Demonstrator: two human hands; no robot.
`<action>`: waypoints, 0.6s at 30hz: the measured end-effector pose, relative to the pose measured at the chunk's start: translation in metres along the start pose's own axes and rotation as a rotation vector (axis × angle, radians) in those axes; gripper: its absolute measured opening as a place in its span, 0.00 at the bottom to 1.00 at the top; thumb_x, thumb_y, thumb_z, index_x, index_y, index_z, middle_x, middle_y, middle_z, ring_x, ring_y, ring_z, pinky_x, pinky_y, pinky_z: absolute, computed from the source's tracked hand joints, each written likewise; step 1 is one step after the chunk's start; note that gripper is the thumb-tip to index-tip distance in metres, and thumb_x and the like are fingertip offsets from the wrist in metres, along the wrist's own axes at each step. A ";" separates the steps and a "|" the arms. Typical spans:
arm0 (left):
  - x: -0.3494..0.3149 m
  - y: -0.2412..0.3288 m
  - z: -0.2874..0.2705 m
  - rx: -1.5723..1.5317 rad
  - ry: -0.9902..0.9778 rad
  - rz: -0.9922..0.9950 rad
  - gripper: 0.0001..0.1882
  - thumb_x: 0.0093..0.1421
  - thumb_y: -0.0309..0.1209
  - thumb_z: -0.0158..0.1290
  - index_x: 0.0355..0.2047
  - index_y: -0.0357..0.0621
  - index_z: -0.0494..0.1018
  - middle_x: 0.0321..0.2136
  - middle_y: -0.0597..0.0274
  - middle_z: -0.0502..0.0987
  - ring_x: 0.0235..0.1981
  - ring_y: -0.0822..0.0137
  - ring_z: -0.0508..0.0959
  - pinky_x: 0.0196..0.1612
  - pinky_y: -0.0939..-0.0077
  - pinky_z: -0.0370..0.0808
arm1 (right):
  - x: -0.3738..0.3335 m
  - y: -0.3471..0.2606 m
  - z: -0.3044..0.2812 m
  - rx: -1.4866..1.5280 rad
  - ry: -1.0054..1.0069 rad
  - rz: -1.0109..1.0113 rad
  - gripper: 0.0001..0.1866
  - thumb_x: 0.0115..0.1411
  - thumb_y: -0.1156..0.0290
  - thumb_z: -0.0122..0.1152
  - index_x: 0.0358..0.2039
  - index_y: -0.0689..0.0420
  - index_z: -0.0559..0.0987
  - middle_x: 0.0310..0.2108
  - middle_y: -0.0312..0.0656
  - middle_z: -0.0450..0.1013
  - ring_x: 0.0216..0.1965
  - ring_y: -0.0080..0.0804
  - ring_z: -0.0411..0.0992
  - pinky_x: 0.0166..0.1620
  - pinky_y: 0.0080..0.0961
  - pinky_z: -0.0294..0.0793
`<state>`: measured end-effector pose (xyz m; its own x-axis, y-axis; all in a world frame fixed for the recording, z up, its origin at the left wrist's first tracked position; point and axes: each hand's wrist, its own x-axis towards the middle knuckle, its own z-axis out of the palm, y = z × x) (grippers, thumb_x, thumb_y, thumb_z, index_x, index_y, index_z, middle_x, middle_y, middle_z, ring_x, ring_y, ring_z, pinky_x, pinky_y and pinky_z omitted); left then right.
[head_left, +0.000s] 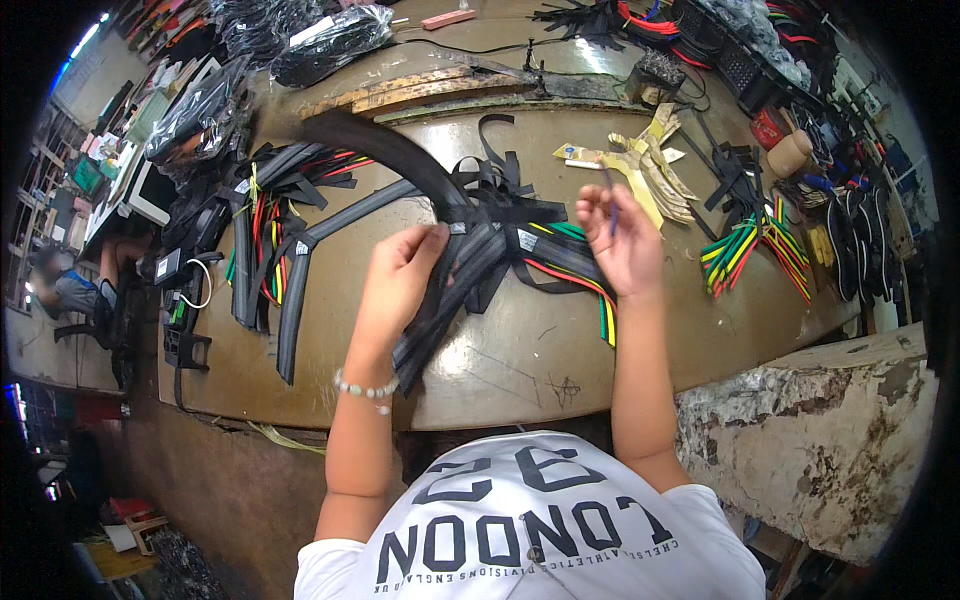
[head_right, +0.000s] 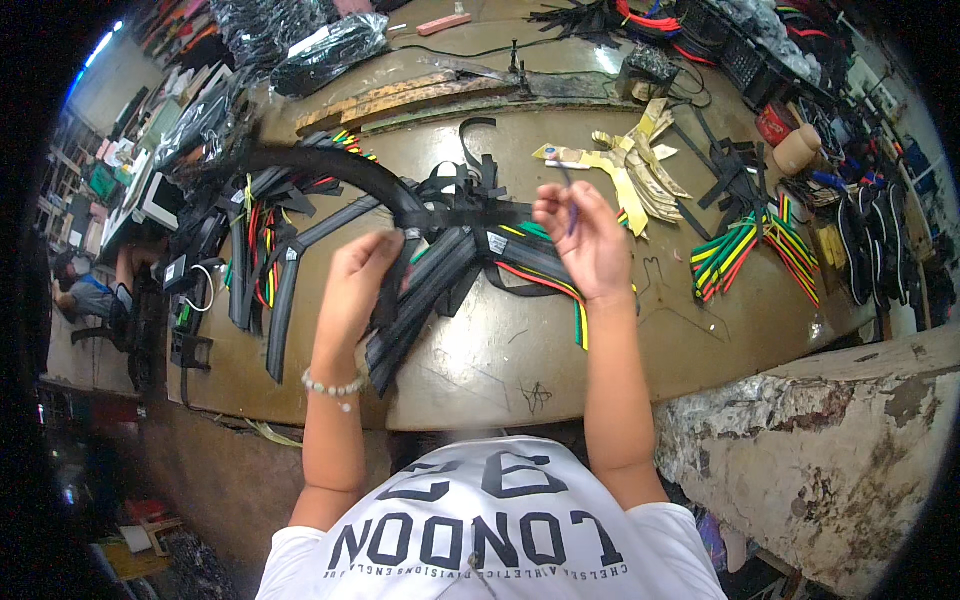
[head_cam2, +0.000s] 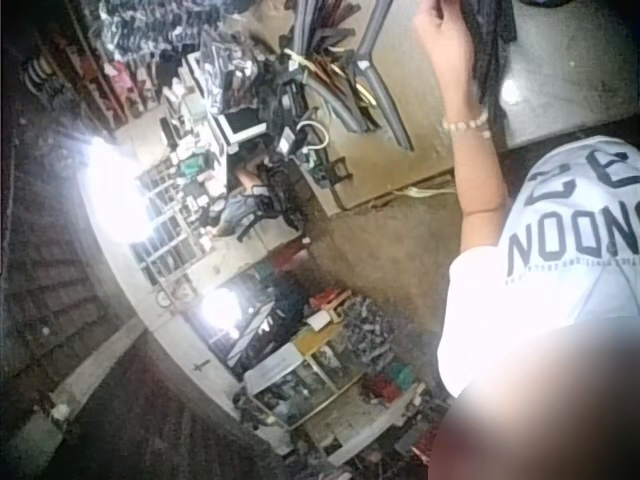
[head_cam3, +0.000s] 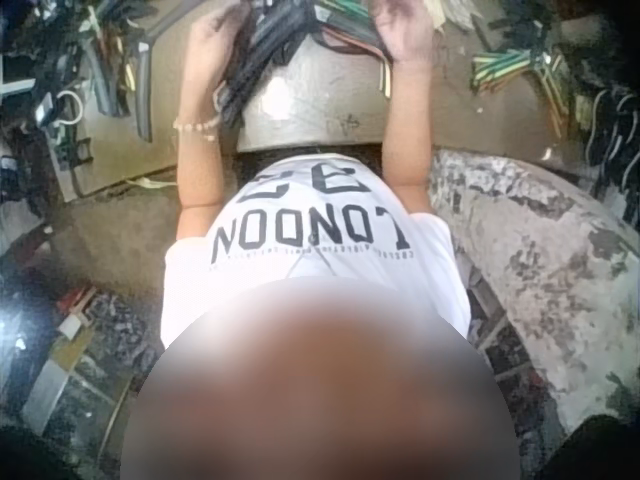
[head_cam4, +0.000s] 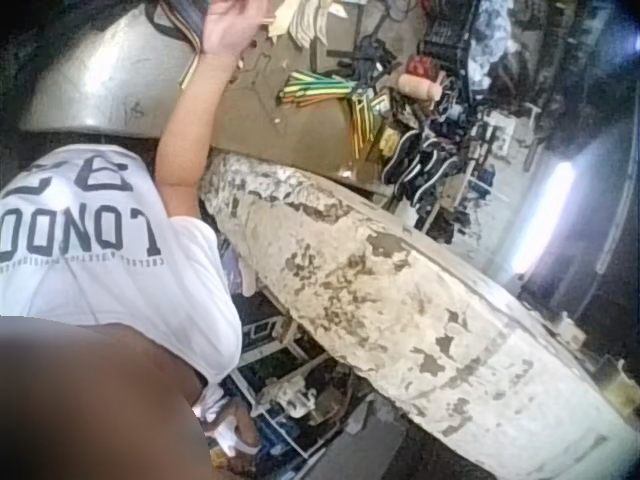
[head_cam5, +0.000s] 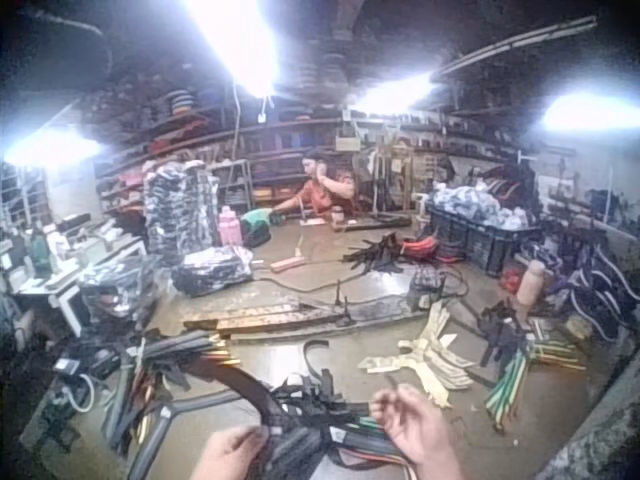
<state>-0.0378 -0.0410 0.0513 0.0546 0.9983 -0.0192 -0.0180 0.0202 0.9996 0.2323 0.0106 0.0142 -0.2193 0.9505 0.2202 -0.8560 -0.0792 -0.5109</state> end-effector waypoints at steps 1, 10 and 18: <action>0.007 -0.006 0.001 0.080 0.014 -0.117 0.17 0.66 0.36 0.50 0.32 0.31 0.75 0.21 0.71 0.74 0.22 0.81 0.67 0.26 0.81 0.67 | -0.001 0.008 0.004 -0.088 0.005 -0.009 0.07 0.65 0.72 0.47 0.36 0.63 0.71 0.42 0.54 0.73 0.42 0.40 0.74 0.49 0.33 0.77; 0.009 -0.047 0.019 1.034 0.305 0.268 0.13 0.55 0.33 0.58 0.39 0.41 0.76 0.29 0.55 0.74 0.29 0.58 0.75 0.34 0.66 0.73 | 0.002 0.080 0.016 -0.984 0.238 0.039 0.06 0.66 0.74 0.50 0.36 0.64 0.69 0.39 0.46 0.74 0.40 0.26 0.74 0.47 0.23 0.75; 0.034 -0.037 0.023 0.745 0.027 0.222 0.11 0.55 0.26 0.56 0.39 0.38 0.77 0.34 0.51 0.74 0.34 0.51 0.77 0.39 0.63 0.73 | 0.002 0.102 0.020 -1.028 0.169 -0.170 0.05 0.65 0.77 0.51 0.35 0.66 0.68 0.40 0.46 0.72 0.41 0.26 0.74 0.47 0.23 0.77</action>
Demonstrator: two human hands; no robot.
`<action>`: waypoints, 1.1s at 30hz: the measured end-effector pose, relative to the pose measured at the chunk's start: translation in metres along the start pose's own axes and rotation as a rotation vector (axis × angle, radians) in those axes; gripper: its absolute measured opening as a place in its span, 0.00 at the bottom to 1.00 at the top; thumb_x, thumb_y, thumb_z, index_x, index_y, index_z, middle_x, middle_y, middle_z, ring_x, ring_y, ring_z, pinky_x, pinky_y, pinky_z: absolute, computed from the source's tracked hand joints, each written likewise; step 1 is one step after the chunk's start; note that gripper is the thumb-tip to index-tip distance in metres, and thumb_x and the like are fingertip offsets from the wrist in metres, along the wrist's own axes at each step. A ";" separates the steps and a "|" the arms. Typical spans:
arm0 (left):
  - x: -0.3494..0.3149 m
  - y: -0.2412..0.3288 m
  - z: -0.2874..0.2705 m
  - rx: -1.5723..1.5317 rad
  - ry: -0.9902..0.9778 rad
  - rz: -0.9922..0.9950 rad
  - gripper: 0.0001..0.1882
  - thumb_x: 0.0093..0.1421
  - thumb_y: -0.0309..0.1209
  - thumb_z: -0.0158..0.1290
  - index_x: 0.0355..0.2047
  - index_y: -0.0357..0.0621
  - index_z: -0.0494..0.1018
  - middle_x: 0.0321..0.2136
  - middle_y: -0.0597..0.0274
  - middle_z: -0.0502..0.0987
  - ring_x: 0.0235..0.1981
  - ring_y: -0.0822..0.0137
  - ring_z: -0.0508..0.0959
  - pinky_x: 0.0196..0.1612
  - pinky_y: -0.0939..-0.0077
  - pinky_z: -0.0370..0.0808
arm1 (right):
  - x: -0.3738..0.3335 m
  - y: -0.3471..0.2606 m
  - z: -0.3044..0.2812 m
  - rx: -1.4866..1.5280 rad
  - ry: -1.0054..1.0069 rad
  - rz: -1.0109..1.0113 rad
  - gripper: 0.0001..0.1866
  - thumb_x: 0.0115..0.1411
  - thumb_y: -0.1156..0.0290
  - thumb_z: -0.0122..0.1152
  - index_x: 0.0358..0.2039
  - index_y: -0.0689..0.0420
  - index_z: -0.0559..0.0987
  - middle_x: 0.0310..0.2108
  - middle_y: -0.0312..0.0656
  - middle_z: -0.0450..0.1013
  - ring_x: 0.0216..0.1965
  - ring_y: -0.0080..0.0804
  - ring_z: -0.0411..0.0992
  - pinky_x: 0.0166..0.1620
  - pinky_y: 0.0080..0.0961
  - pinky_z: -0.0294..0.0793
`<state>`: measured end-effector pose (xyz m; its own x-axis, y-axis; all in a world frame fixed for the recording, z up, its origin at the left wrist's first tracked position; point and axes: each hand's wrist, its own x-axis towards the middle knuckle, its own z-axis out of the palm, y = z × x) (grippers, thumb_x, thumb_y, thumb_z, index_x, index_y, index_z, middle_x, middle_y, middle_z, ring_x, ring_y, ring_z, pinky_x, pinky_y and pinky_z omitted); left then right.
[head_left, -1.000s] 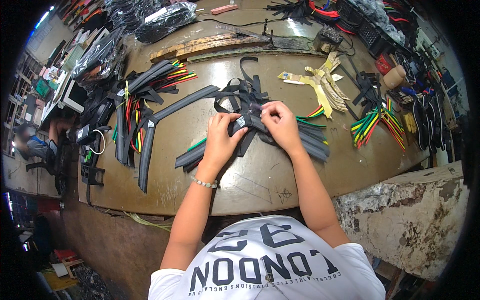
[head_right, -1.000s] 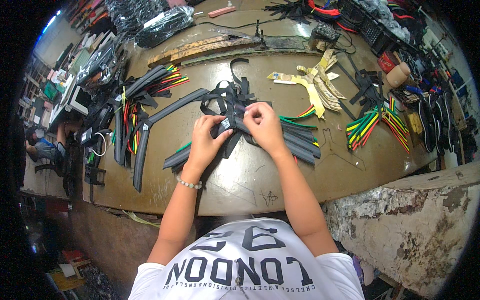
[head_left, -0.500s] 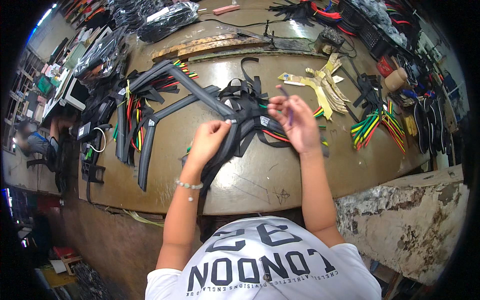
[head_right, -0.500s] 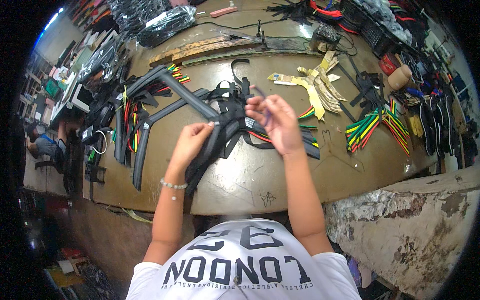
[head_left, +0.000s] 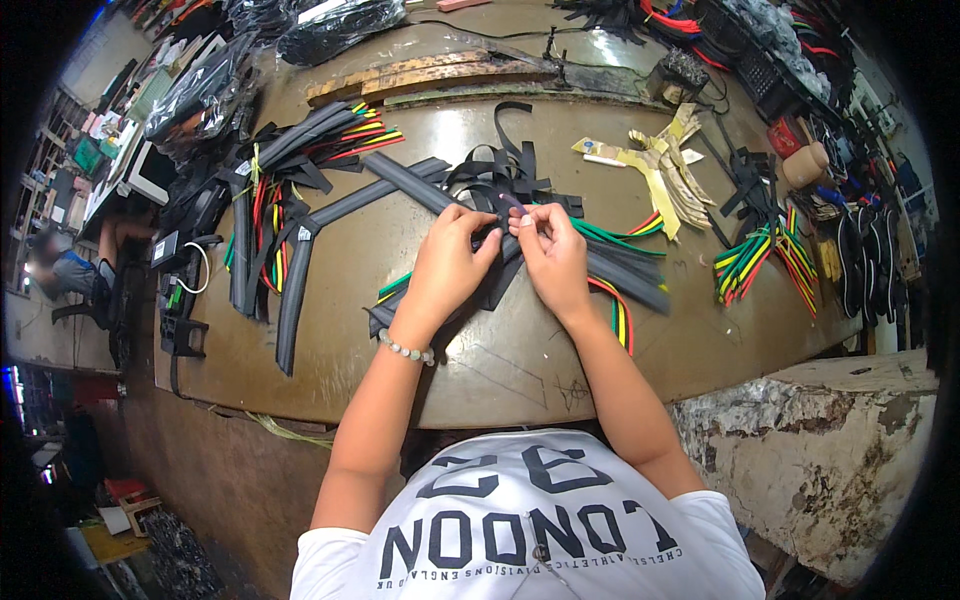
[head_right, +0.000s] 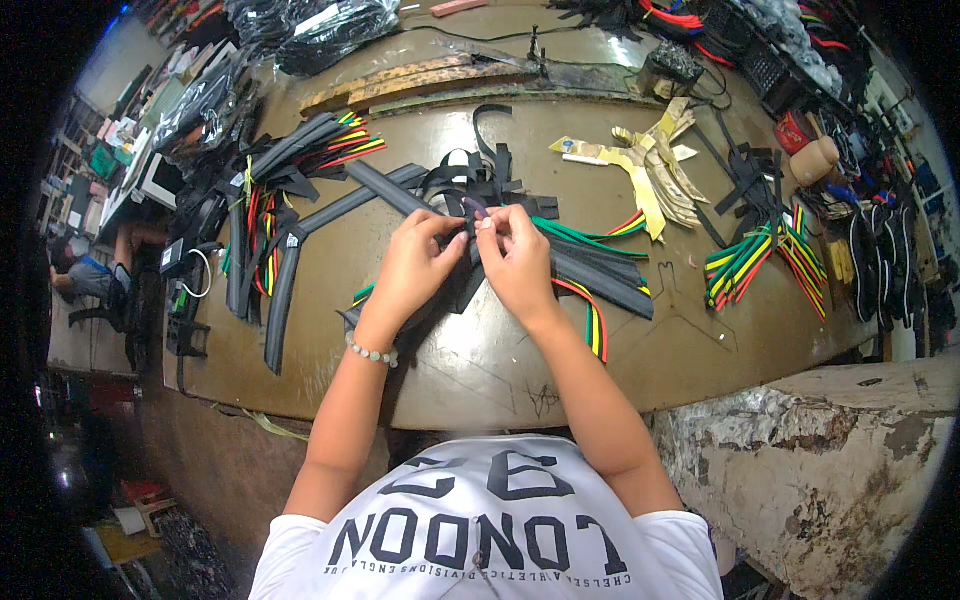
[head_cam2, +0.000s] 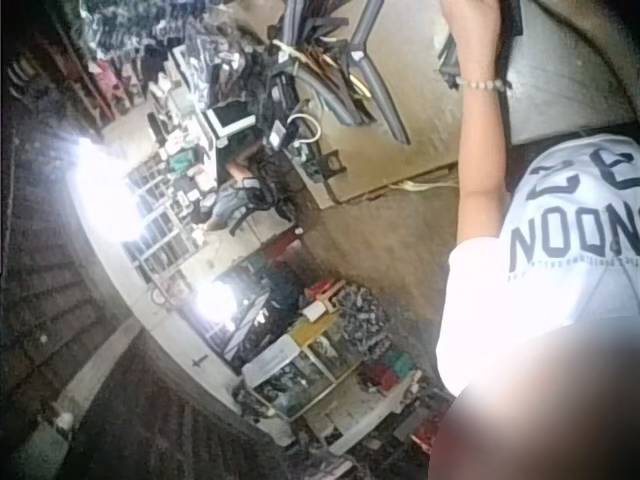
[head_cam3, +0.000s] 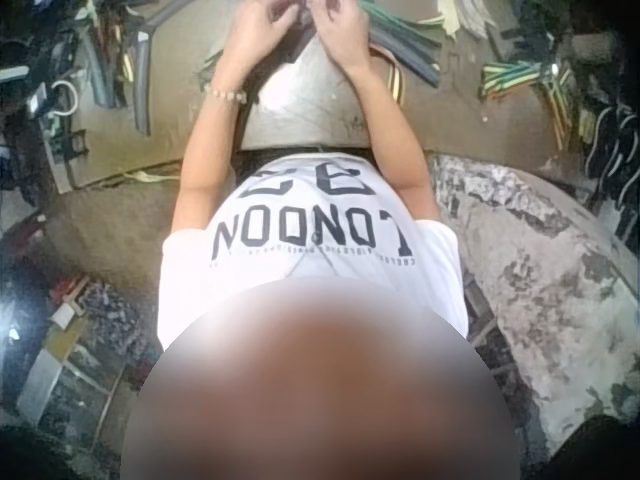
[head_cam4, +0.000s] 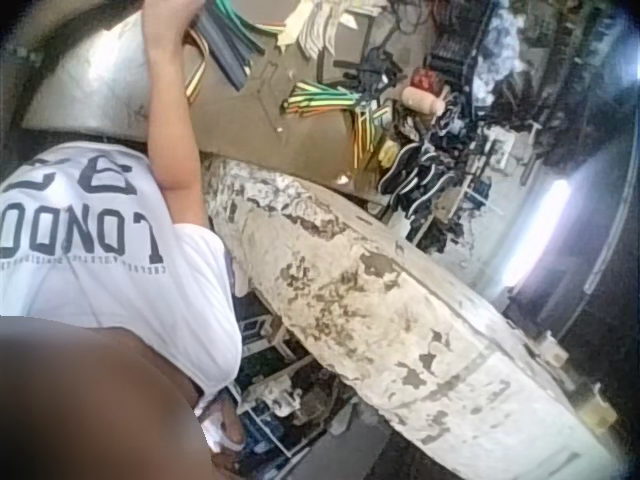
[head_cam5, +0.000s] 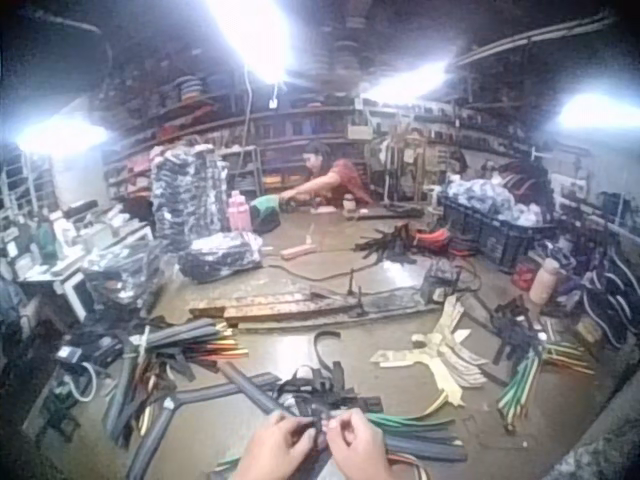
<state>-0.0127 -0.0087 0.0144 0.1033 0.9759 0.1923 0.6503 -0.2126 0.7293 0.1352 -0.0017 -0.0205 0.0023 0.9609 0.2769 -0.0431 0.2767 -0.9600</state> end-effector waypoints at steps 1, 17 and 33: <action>0.003 -0.001 0.000 -0.005 -0.011 0.014 0.10 0.55 0.26 0.56 0.38 0.37 0.77 0.33 0.50 0.75 0.34 0.51 0.77 0.38 0.63 0.73 | 0.001 0.001 0.000 0.014 0.010 0.041 0.05 0.65 0.77 0.51 0.34 0.67 0.68 0.41 0.47 0.71 0.41 0.27 0.74 0.48 0.23 0.77; -0.007 -0.013 0.012 -0.046 0.163 0.078 0.07 0.60 0.27 0.53 0.34 0.34 0.72 0.32 0.47 0.74 0.33 0.45 0.75 0.37 0.59 0.72 | -0.001 0.000 0.000 -0.360 -0.056 -0.148 0.06 0.50 0.85 0.57 0.23 0.65 0.69 0.44 0.48 0.69 0.44 0.30 0.72 0.48 0.22 0.74; -0.007 -0.013 0.015 -0.075 0.173 0.104 0.08 0.56 0.29 0.59 0.36 0.39 0.77 0.30 0.58 0.75 0.24 0.67 0.74 0.29 0.74 0.72 | 0.004 0.004 -0.001 0.134 0.071 0.124 0.05 0.53 0.83 0.57 0.25 0.66 0.70 0.44 0.48 0.69 0.44 0.28 0.72 0.45 0.23 0.76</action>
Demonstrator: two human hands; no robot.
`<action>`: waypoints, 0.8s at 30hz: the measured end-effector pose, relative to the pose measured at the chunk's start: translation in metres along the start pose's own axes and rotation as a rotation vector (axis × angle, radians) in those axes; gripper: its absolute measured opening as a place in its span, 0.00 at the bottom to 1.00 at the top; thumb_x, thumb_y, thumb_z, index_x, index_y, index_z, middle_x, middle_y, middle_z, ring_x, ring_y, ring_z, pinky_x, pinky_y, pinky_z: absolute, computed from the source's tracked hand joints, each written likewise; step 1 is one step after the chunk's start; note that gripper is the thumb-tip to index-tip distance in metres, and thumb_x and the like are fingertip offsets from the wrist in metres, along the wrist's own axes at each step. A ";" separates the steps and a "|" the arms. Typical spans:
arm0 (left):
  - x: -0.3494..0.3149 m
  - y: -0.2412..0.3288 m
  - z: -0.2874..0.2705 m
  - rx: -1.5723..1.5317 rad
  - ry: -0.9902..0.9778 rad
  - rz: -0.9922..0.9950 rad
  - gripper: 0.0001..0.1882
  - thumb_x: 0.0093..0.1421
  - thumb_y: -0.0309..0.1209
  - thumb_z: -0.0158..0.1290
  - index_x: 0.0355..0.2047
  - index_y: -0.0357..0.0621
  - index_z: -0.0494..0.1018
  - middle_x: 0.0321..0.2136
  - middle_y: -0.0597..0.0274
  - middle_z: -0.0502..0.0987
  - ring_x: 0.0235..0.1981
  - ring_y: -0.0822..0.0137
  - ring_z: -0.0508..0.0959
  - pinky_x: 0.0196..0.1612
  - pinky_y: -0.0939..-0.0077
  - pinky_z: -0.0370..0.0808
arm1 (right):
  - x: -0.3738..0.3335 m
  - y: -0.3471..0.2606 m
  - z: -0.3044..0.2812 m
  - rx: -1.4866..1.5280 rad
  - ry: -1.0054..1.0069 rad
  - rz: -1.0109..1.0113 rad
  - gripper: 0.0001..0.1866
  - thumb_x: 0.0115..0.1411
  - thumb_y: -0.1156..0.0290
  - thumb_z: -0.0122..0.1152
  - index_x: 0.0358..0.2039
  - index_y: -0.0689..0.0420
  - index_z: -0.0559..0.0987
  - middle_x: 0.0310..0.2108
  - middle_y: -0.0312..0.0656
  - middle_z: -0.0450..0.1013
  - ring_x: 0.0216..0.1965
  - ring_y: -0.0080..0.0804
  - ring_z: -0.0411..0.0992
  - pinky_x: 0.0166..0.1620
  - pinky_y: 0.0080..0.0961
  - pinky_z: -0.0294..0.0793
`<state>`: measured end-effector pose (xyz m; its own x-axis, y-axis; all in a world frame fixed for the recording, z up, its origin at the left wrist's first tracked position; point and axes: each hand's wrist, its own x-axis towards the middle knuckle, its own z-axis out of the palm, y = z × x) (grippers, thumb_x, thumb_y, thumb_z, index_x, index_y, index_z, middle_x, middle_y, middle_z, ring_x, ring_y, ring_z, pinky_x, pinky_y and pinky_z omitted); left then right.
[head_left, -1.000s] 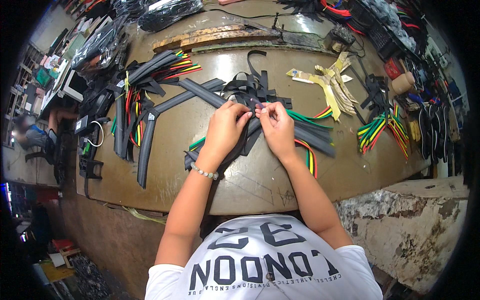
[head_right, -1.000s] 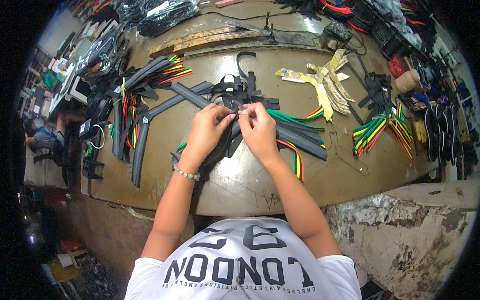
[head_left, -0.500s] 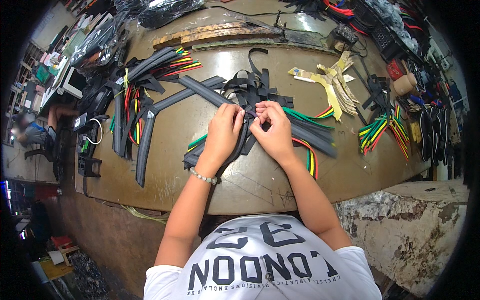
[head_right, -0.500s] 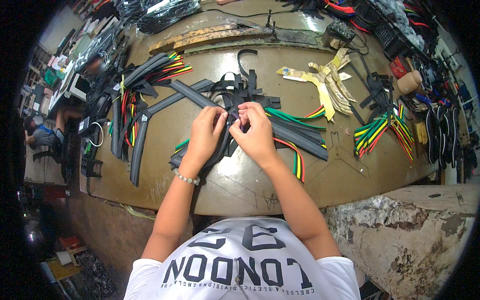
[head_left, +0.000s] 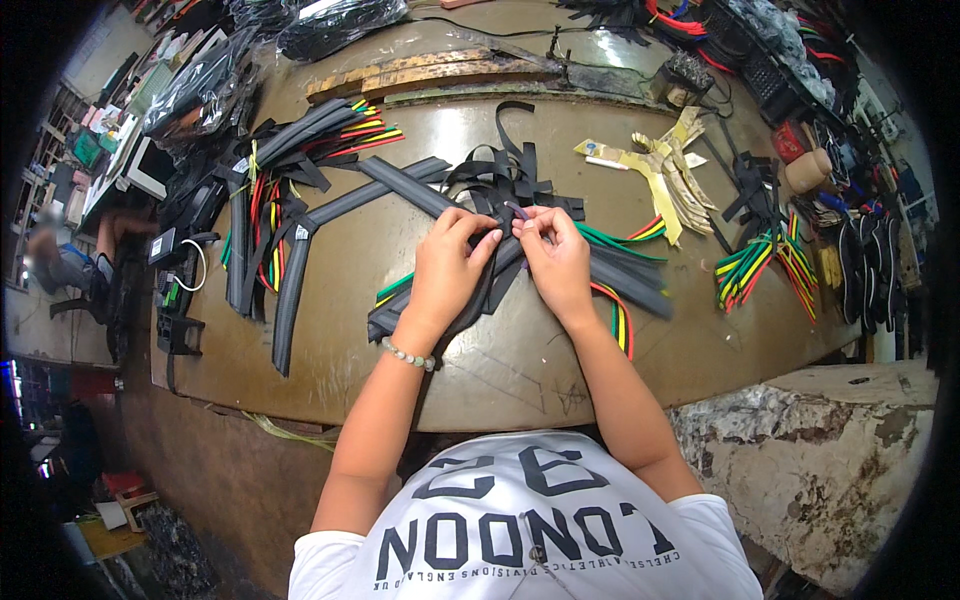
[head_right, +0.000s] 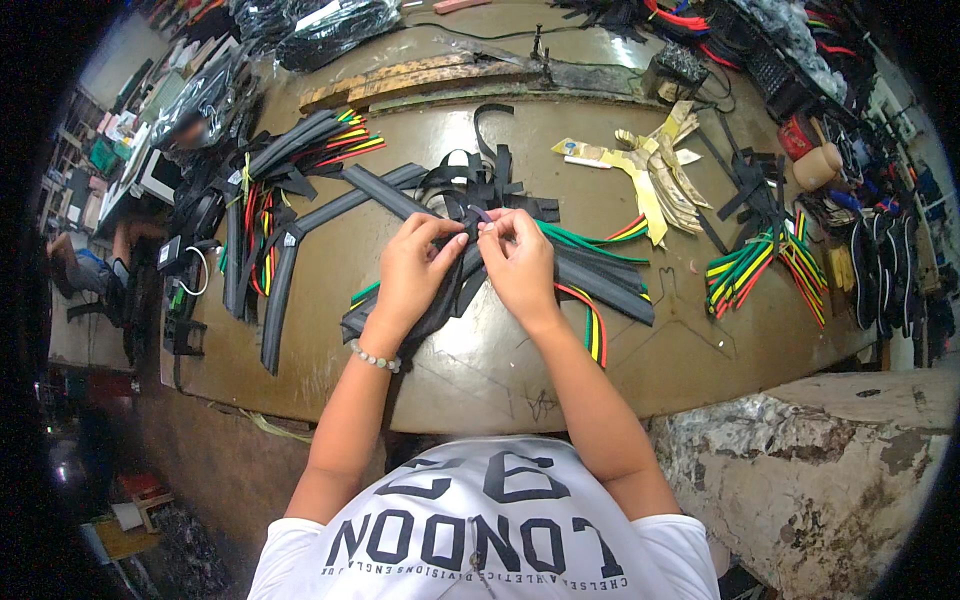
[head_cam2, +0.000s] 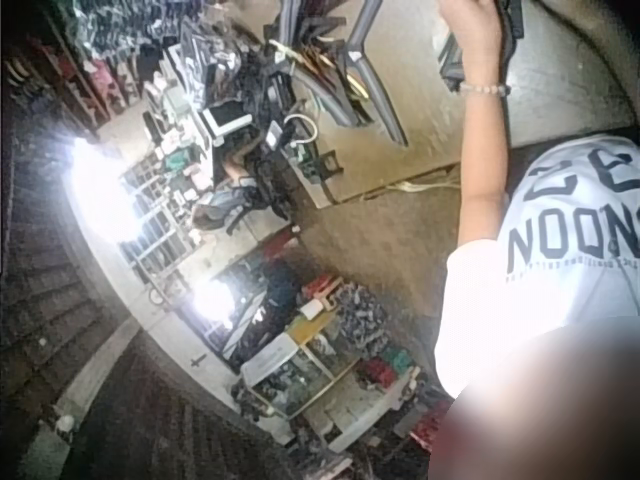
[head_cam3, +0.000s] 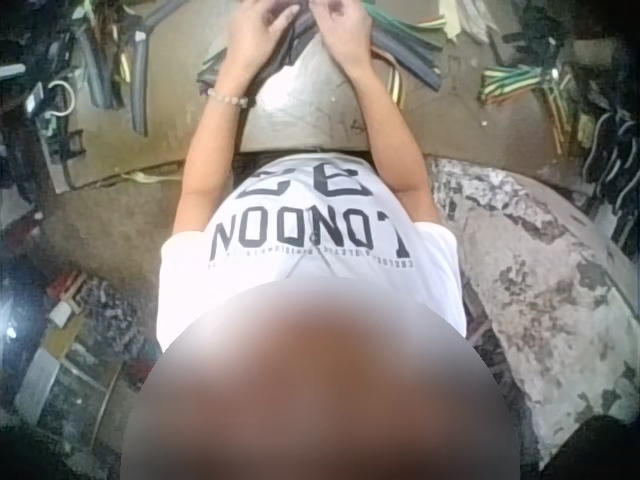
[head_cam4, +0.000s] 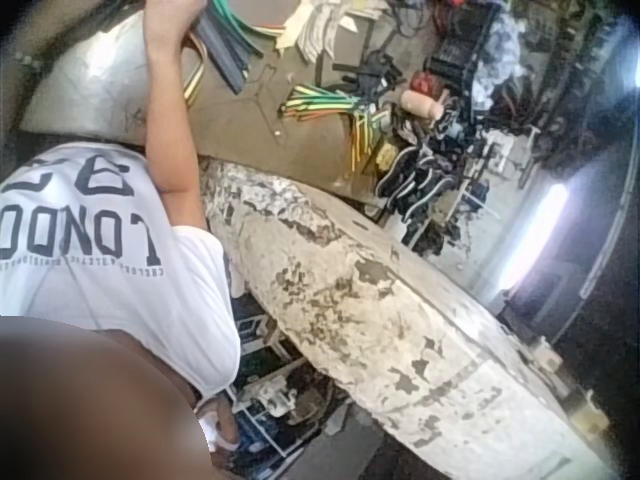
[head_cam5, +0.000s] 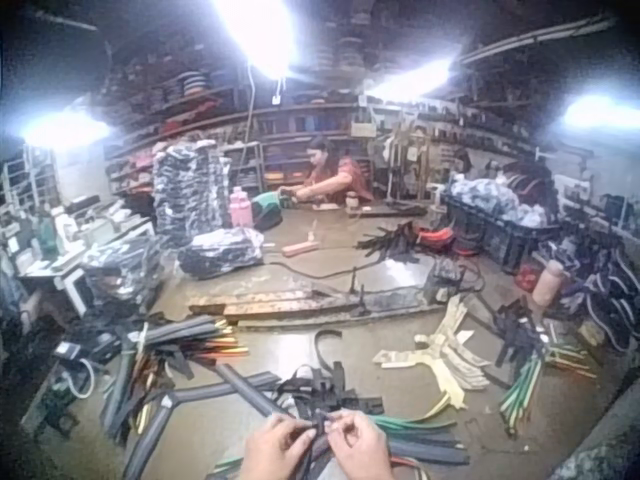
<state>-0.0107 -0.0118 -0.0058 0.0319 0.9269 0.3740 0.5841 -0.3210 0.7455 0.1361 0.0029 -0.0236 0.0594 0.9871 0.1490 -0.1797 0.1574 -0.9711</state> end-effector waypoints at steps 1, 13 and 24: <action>0.000 0.000 0.001 0.013 0.012 -0.031 0.08 0.57 0.29 0.58 0.35 0.39 0.77 0.30 0.57 0.75 0.23 0.66 0.74 0.29 0.74 0.72 | -0.001 -0.001 -0.001 -0.032 -0.022 -0.002 0.05 0.54 0.84 0.57 0.26 0.65 0.70 0.44 0.47 0.68 0.44 0.28 0.71 0.47 0.22 0.75; -0.004 -0.010 0.006 0.020 0.114 -0.023 0.08 0.61 0.28 0.54 0.33 0.34 0.74 0.27 0.54 0.75 0.24 0.67 0.75 0.28 0.73 0.72 | -0.003 0.000 0.000 -0.396 -0.063 -0.249 0.05 0.51 0.81 0.59 0.24 0.66 0.71 0.42 0.49 0.70 0.41 0.33 0.74 0.43 0.26 0.78; 0.002 -0.005 -0.015 -0.160 -0.114 -0.288 0.10 0.57 0.28 0.59 0.37 0.33 0.79 0.30 0.57 0.75 0.23 0.73 0.77 0.25 0.79 0.74 | -0.009 -0.007 0.016 -0.229 -0.078 -0.141 0.06 0.62 0.78 0.54 0.32 0.69 0.70 0.42 0.48 0.71 0.42 0.26 0.72 0.45 0.24 0.78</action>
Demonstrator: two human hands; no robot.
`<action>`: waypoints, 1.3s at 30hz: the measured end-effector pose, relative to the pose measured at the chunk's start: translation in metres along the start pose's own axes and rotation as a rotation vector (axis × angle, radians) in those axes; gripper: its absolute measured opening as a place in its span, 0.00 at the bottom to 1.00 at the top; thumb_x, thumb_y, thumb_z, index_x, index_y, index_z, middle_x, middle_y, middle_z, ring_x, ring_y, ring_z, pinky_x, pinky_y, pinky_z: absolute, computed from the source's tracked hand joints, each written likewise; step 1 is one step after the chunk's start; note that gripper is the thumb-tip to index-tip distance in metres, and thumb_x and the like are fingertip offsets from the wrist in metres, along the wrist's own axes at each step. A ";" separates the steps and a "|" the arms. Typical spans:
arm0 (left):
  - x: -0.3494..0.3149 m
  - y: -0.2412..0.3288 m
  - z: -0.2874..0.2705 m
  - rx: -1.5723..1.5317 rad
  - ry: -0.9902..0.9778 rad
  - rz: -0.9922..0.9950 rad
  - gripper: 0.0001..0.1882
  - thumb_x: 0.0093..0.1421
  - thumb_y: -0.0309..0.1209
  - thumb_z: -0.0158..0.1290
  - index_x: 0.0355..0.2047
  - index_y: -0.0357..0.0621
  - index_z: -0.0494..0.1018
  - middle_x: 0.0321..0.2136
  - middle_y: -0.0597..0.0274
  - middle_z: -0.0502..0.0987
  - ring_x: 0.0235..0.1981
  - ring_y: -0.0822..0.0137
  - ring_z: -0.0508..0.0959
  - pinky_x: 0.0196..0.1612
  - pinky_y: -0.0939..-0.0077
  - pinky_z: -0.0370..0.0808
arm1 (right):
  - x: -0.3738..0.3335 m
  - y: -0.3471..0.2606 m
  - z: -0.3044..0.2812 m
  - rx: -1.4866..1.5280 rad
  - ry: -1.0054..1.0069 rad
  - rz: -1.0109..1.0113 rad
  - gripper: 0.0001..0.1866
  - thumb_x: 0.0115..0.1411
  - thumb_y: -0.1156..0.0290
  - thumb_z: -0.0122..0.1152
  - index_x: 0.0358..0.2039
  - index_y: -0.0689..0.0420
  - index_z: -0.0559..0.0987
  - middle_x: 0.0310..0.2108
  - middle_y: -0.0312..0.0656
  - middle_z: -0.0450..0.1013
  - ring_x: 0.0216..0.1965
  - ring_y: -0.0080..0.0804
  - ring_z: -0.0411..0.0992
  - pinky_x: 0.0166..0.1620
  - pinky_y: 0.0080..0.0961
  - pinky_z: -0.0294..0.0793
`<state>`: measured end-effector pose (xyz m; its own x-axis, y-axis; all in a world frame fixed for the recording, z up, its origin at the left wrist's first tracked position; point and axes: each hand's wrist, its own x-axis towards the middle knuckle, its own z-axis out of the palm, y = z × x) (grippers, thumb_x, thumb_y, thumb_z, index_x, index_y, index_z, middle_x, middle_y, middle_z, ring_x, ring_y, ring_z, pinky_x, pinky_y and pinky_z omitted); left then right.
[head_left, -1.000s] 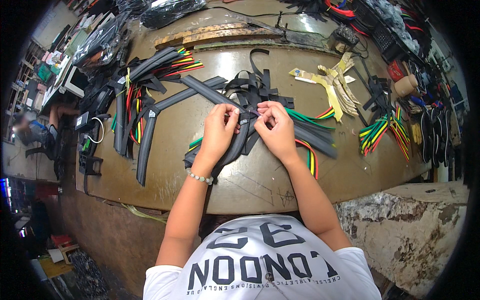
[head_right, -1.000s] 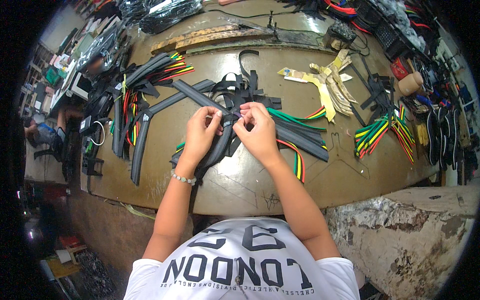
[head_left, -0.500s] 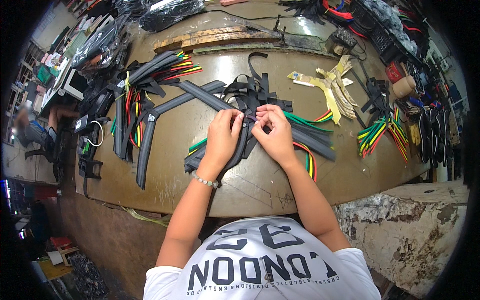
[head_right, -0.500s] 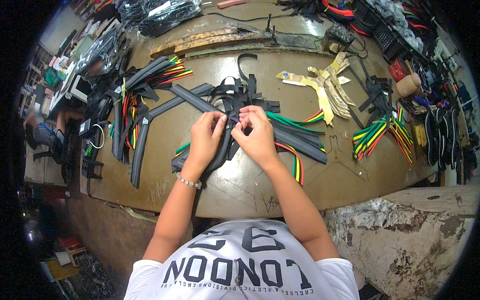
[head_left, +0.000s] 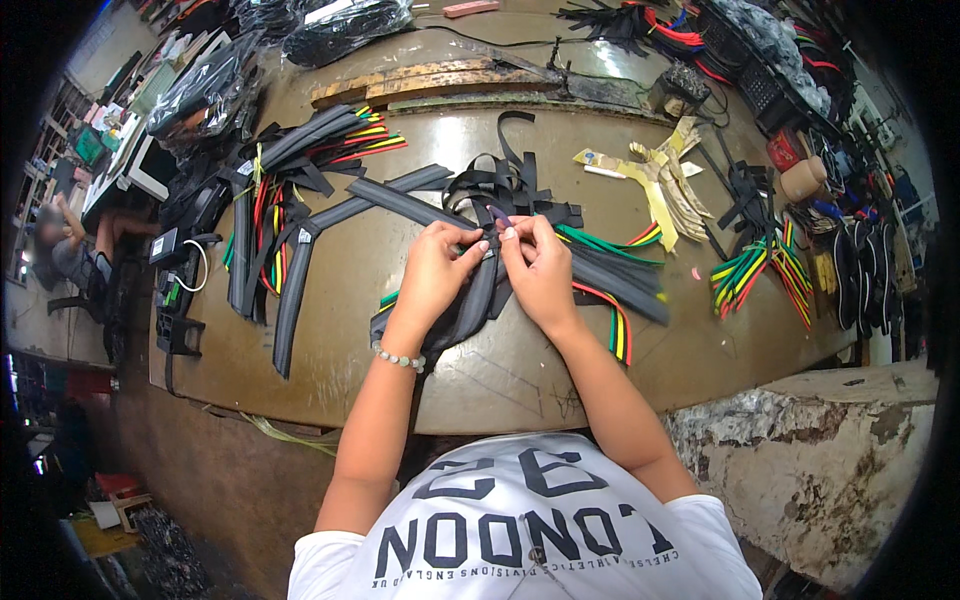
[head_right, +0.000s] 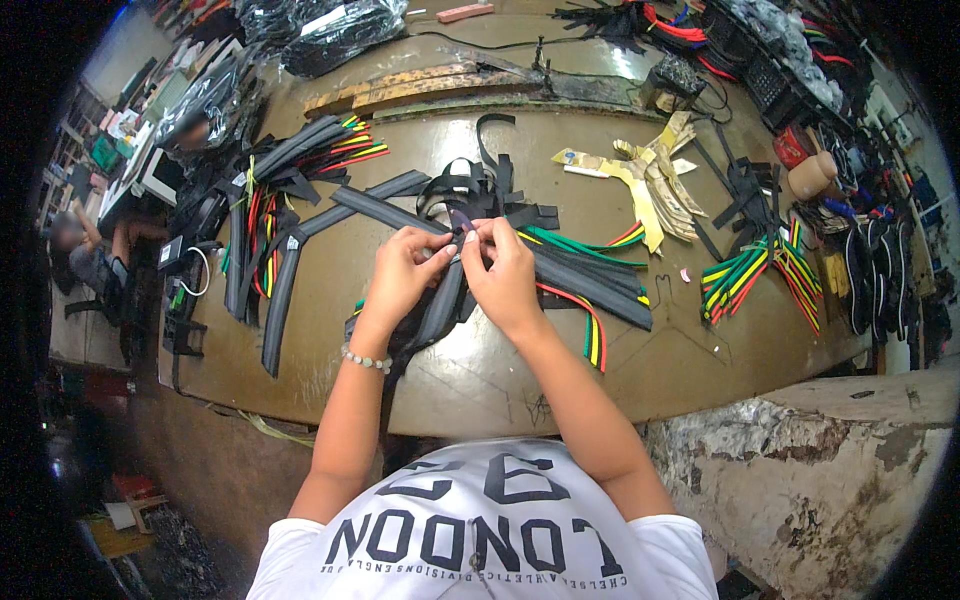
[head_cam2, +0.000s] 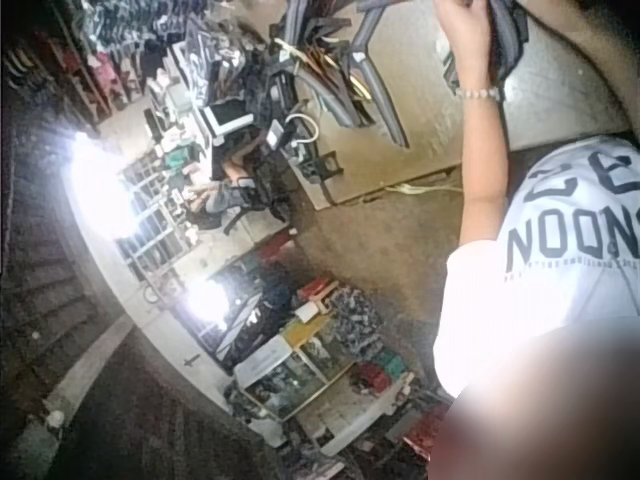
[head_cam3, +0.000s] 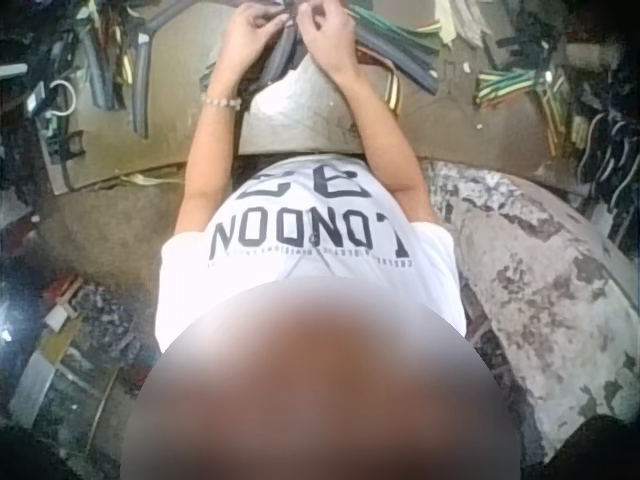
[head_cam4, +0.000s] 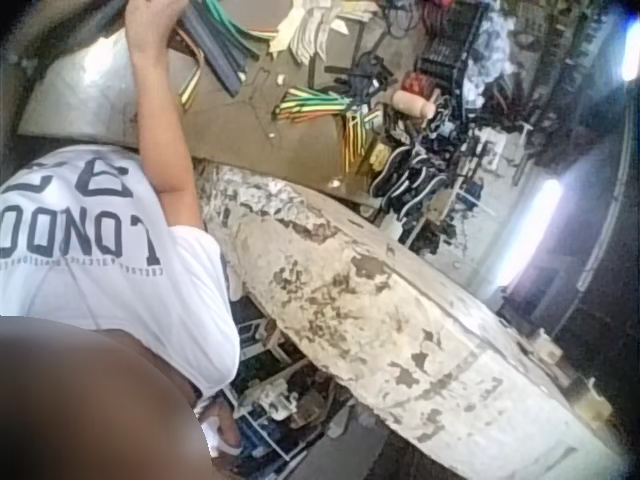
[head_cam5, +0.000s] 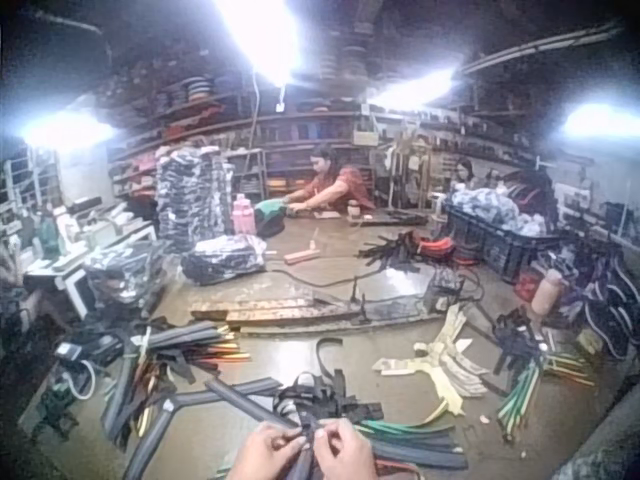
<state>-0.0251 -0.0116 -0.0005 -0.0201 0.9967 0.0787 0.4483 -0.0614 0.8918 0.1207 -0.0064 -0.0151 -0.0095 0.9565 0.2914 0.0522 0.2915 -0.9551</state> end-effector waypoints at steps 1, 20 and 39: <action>0.001 0.002 -0.001 0.045 -0.024 -0.017 0.10 0.57 0.29 0.60 0.36 0.34 0.79 0.30 0.57 0.76 0.25 0.73 0.77 0.25 0.79 0.74 | 0.001 0.000 -0.001 0.004 0.006 0.042 0.06 0.62 0.78 0.54 0.32 0.69 0.69 0.42 0.48 0.71 0.42 0.25 0.72 0.45 0.24 0.77; 0.009 -0.011 0.012 0.072 -0.009 0.222 0.10 0.59 0.31 0.55 0.35 0.36 0.74 0.31 0.49 0.75 0.31 0.53 0.77 0.34 0.65 0.74 | -0.002 0.009 -0.012 -0.216 0.067 -0.180 0.09 0.45 0.83 0.60 0.21 0.64 0.67 0.42 0.50 0.67 0.40 0.37 0.74 0.40 0.27 0.76; 0.007 -0.014 -0.026 -0.156 -0.192 -0.328 0.17 0.62 0.36 0.54 0.24 0.33 0.77 0.16 0.64 0.76 0.15 0.77 0.74 0.18 0.82 0.70 | 0.000 0.005 -0.014 -0.225 0.076 -0.133 0.07 0.50 0.80 0.60 0.24 0.63 0.69 0.40 0.51 0.68 0.40 0.42 0.72 0.45 0.33 0.73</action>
<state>-0.0549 -0.0049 -0.0009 0.0344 0.9557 -0.2923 0.3050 0.2684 0.9137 0.1345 -0.0047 -0.0194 0.0429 0.9043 0.4248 0.2763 0.3978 -0.8749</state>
